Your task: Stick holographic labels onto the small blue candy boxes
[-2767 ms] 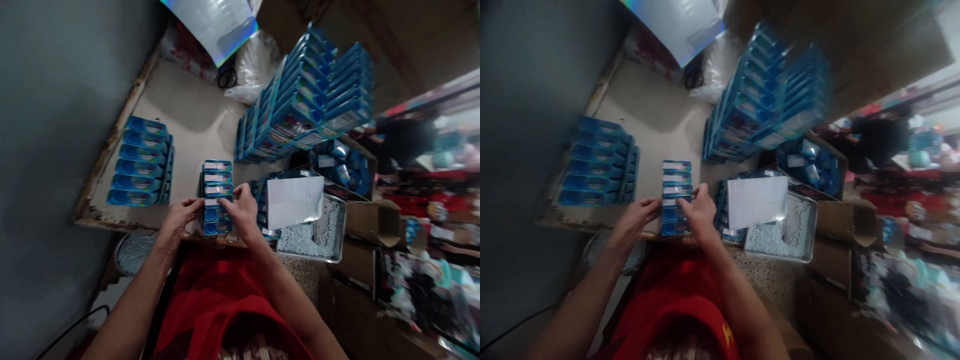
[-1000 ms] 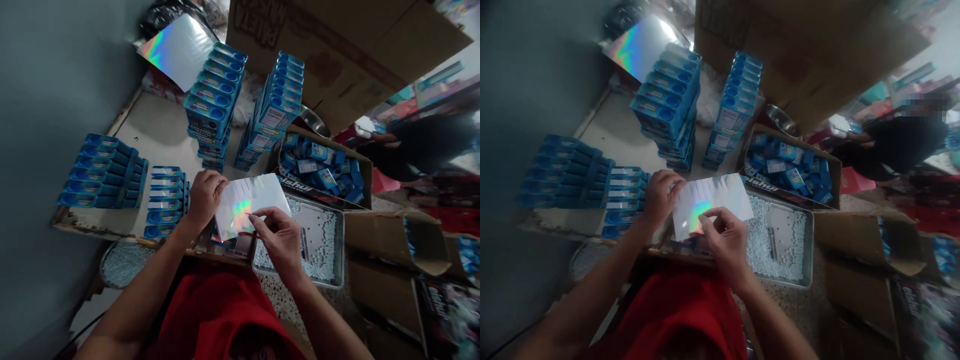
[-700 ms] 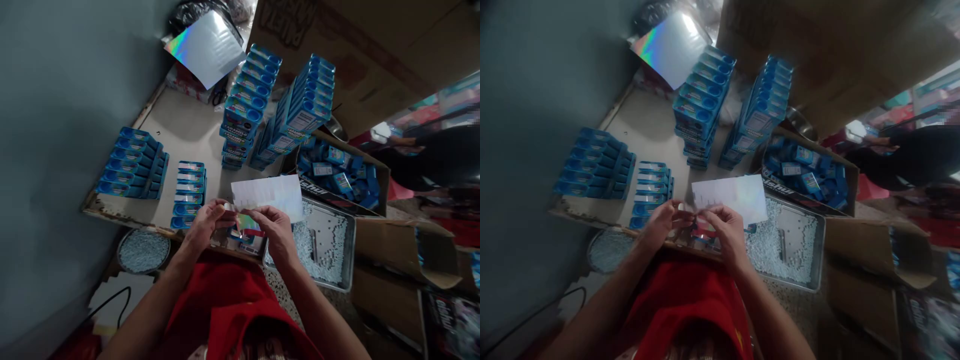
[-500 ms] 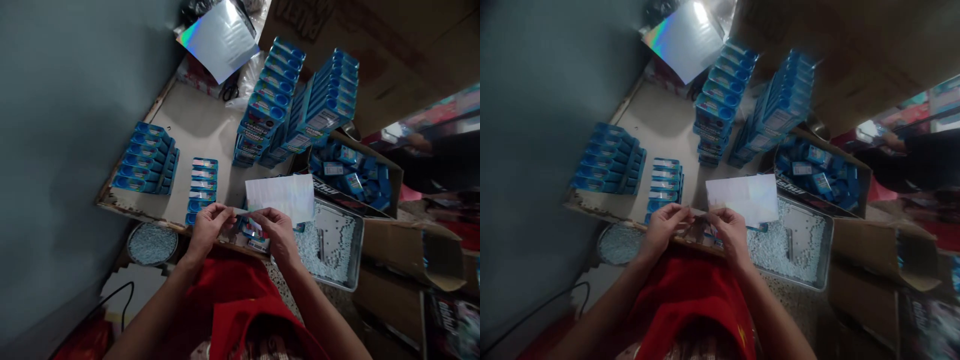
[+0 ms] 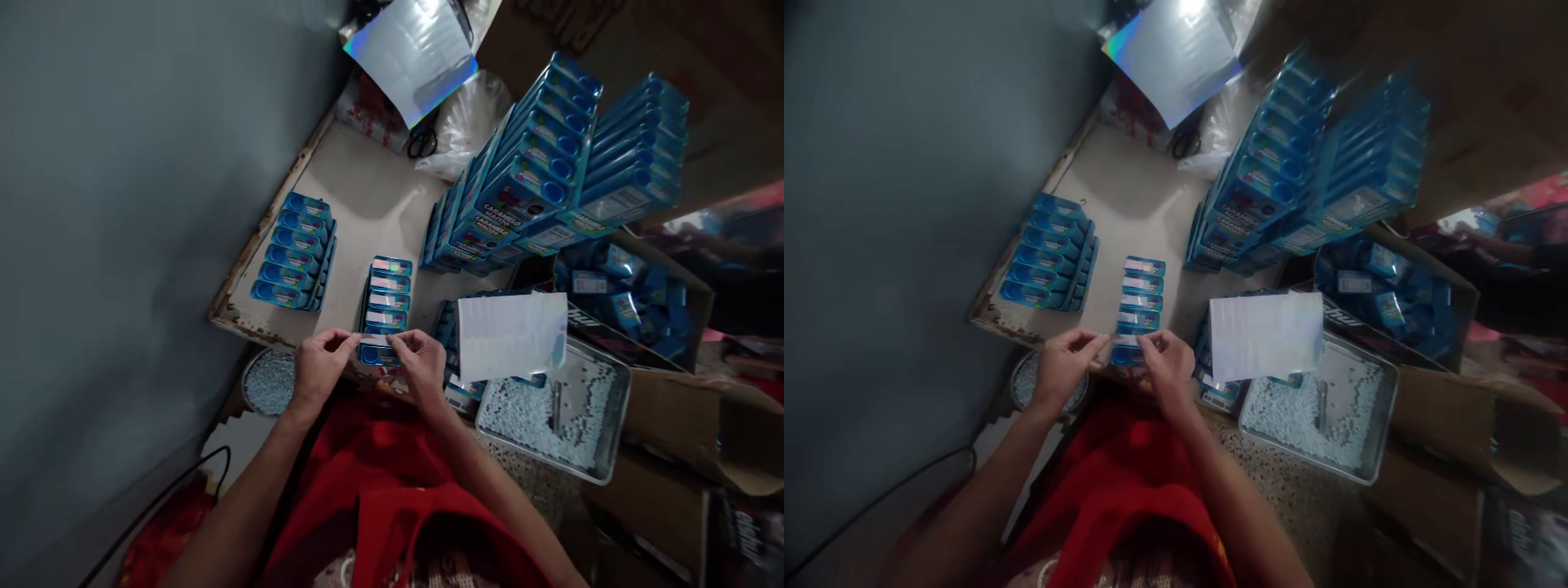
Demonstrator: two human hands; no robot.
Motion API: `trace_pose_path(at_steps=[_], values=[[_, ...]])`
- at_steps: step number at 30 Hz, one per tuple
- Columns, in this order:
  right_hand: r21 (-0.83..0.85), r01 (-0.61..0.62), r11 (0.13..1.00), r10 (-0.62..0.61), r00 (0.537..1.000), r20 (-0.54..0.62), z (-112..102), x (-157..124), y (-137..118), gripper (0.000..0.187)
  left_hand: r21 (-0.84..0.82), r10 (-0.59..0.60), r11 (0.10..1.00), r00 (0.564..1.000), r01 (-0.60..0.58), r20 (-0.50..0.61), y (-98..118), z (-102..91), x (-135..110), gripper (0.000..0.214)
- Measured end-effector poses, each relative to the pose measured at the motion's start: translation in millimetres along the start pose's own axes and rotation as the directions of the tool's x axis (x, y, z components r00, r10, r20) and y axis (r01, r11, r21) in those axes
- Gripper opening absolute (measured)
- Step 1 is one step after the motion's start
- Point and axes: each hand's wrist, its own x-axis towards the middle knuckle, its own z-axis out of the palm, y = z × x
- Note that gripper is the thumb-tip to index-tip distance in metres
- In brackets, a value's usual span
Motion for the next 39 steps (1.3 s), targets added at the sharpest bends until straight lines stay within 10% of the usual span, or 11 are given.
trace_pose_path(at_steps=[11,14,18,21,25,28,32,39], values=[[-0.154,0.0,0.988,-0.01,0.998,-0.066,18,2,4,0.032,0.004,-0.007,1.0,0.998,0.007,0.055,-14,-0.4,19,0.03],[-0.109,-0.026,0.994,0.016,0.996,-0.093,20,6,8,0.031,-0.182,-0.136,0.97,0.98,0.162,0.148,-26,10.9,25,0.038],[-0.024,-0.111,0.994,0.106,0.982,-0.157,17,12,11,0.043,-0.392,-0.359,0.768,0.847,0.506,0.391,-45,28.0,33,0.053],[0.108,-0.11,0.988,0.123,0.985,-0.122,8,4,8,0.042,-0.322,-0.396,0.84,0.899,0.438,0.189,-53,29.6,30,0.05],[0.232,-0.084,0.969,0.117,0.984,-0.134,-4,-14,-2,0.04,-0.033,-0.061,0.998,0.983,0.057,-0.172,-40,12.1,2,0.03],[0.277,-0.077,0.958,0.117,0.984,-0.133,-9,-22,-11,0.04,-0.104,-0.005,0.995,0.998,0.011,0.061,-19,-1.0,-25,0.033],[0.258,-0.063,0.964,0.1,0.986,-0.132,-5,-25,-18,0.038,-0.374,-0.157,0.86,0.877,0.347,0.453,-3,-0.7,-44,0.053],[0.317,-0.08,0.945,0.105,0.992,-0.065,-2,-36,-25,0.039,-0.435,-0.302,0.746,0.838,0.504,0.455,-6,15.8,-50,0.054]])
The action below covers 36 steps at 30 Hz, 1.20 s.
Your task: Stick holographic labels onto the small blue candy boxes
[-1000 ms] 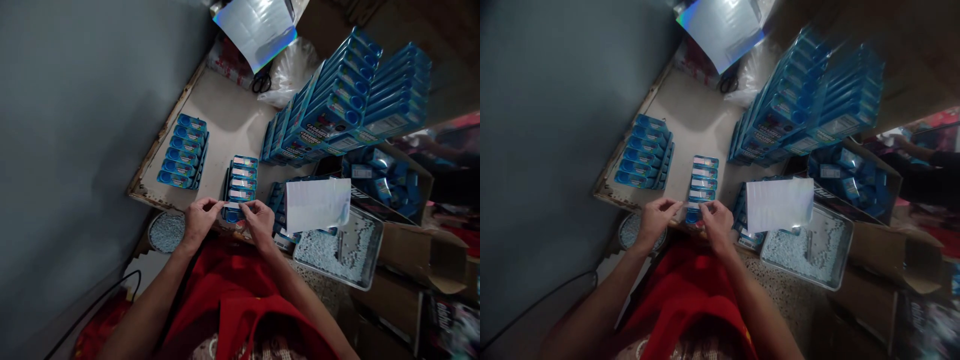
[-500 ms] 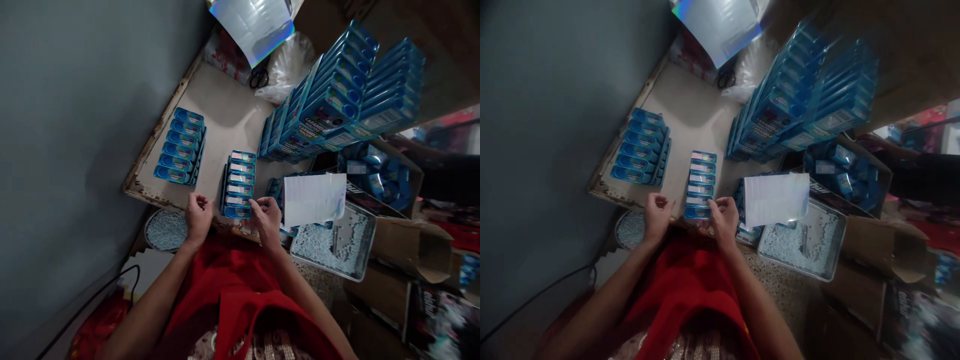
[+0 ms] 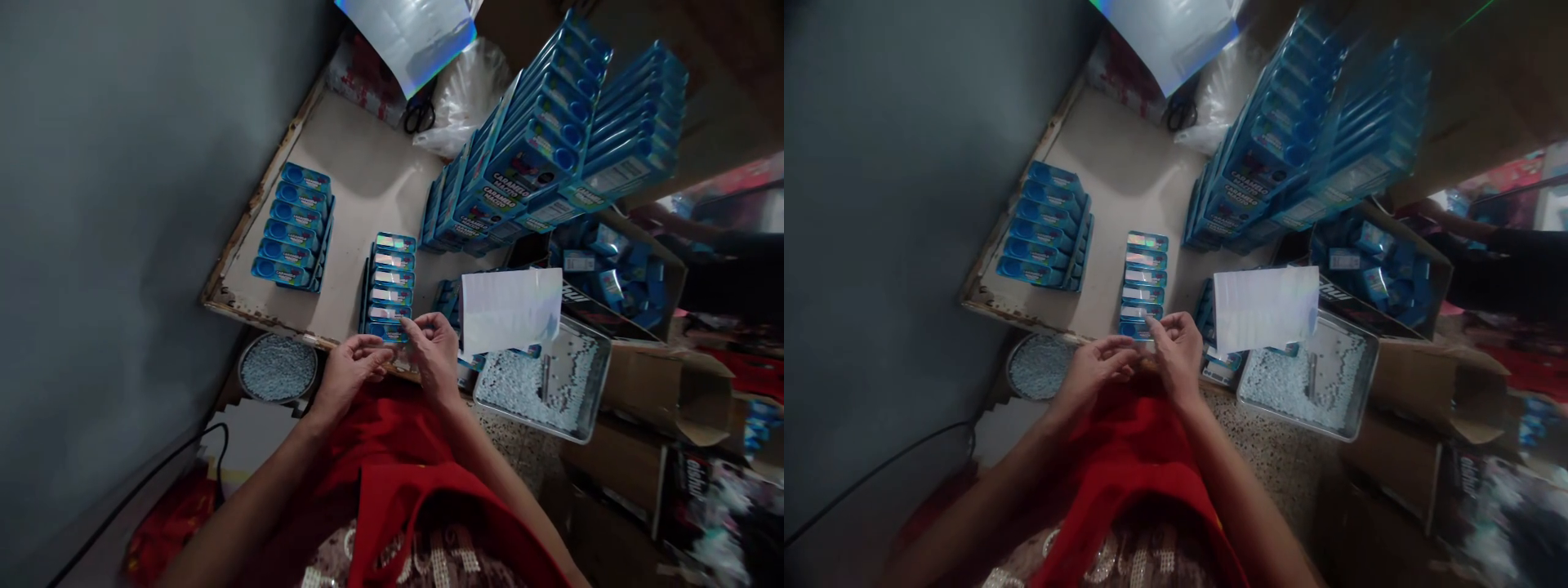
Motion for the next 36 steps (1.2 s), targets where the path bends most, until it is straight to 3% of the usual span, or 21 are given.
trace_pose_path(at_steps=[5,10,13,17,22,28,32,36], values=[[0.014,0.012,1.0,-0.012,0.999,0.042,-12,-6,-3,0.037,0.001,0.04,0.999,0.998,-0.04,0.045,1,-7.0,-7,0.042],[0.115,-0.002,0.993,-0.024,0.974,0.226,-24,-3,11,0.046,0.175,0.164,0.972,0.986,-0.156,-0.03,10,-25.4,-4,0.039],[0.067,-0.011,0.998,0.001,0.99,0.142,-16,2,22,0.044,0.286,0.227,0.938,0.97,-0.194,-0.087,16,-33.1,5,0.04],[-0.146,0.07,0.987,-0.072,0.997,-0.01,1,15,32,0.041,0.35,0.268,0.912,0.957,-0.214,-0.113,20,-36.0,16,0.039],[-0.269,0.126,0.955,-0.133,0.991,-0.008,9,24,41,0.038,0.353,0.284,0.909,0.95,-0.223,-0.132,20,-38.2,24,0.037],[-0.336,0.15,0.93,-0.156,0.988,0.009,10,21,41,0.039,0.329,0.27,0.92,0.952,-0.211,-0.146,10,-42.5,37,0.037],[-0.486,0.142,0.862,-0.206,0.975,-0.079,3,26,41,0.049,0.159,0.15,0.978,0.985,-0.136,-0.08,-8,-43.6,55,0.044],[-0.311,0.056,0.949,-0.065,0.998,-0.018,-5,36,50,0.052,0.002,-0.001,1.0,0.999,0.001,-0.051,-29,-45.2,70,0.057]])
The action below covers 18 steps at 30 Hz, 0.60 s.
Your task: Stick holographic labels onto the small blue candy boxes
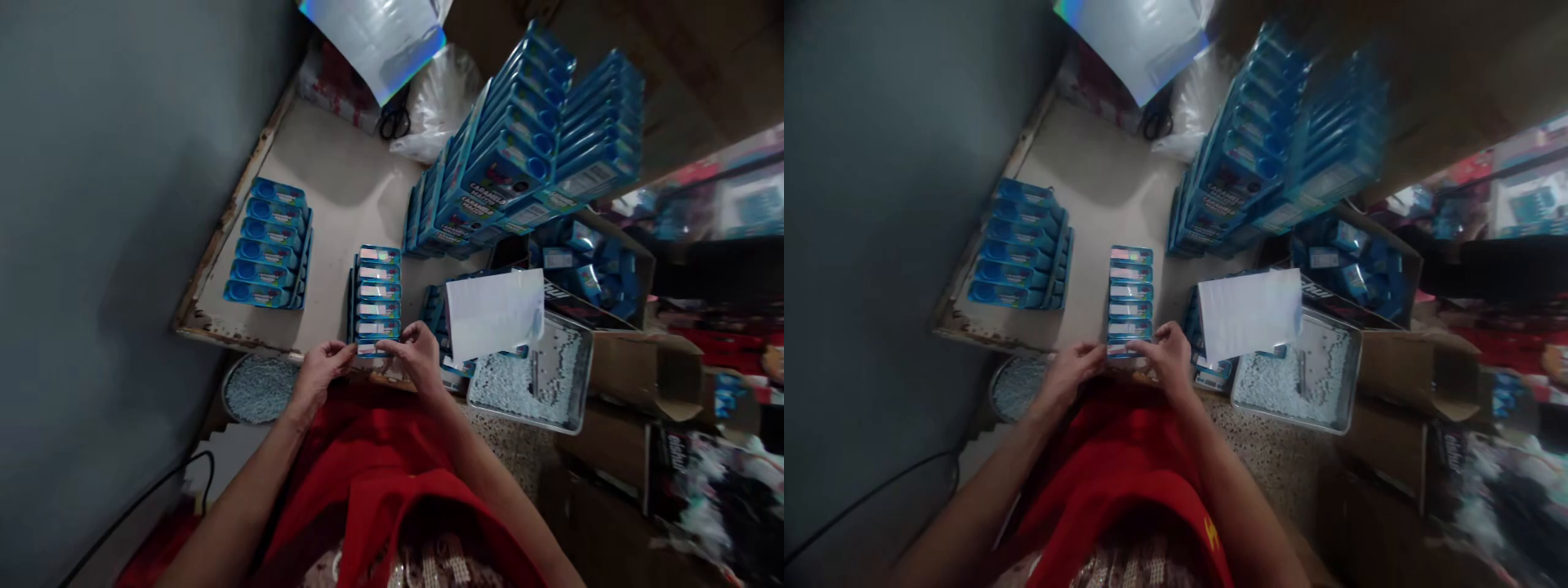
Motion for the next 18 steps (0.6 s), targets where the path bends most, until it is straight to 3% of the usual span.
trace_pose_path(at_steps=[2,4,6,8,10,12,13,15,18], values=[[0.125,-0.031,0.992,0.023,0.997,0.069,0,3,7,0.053,0.025,0.023,0.999,0.996,-0.02,-0.09,-4,-2.2,5,0.061],[0.199,-0.037,0.979,0.011,0.992,0.129,1,5,10,0.054,0.137,0.174,0.98,0.96,-0.147,-0.219,0,-3.0,9,0.058],[0.249,-0.019,0.968,-0.02,0.988,0.154,1,9,11,0.058,0.288,0.396,0.904,0.872,-0.316,-0.286,16,1.9,12,0.048],[0.29,0.008,0.957,-0.047,0.991,0.128,0,16,9,0.062,0.446,0.599,0.771,0.754,-0.454,-0.268,41,14.5,17,0.042],[0.309,0.019,0.951,-0.045,0.996,0.077,0,22,7,0.062,0.605,0.737,0.612,0.644,-0.51,-0.202,67,32.6,24,0.054],[0.304,0.023,0.952,-0.034,0.999,0.029,0,22,5,0.057,0.721,0.793,0.495,0.59,-0.484,-0.148,87,50.6,33,0.078],[0.295,0.03,0.955,-0.036,0.999,0.014,1,19,5,0.055,0.748,0.792,0.472,0.597,-0.466,-0.128,93,57.8,37,0.089],[0.264,0.062,0.963,-0.064,0.998,-0.001,-1,6,4,0.05,0.744,0.745,0.5,0.658,-0.443,-0.109,96,67.2,45,0.1],[0.146,0.169,0.975,-0.169,0.985,-0.013,-14,-21,-2,0.043,0.646,0.611,0.652,0.78,-0.397,-0.137,90,70.1,52,0.1]])
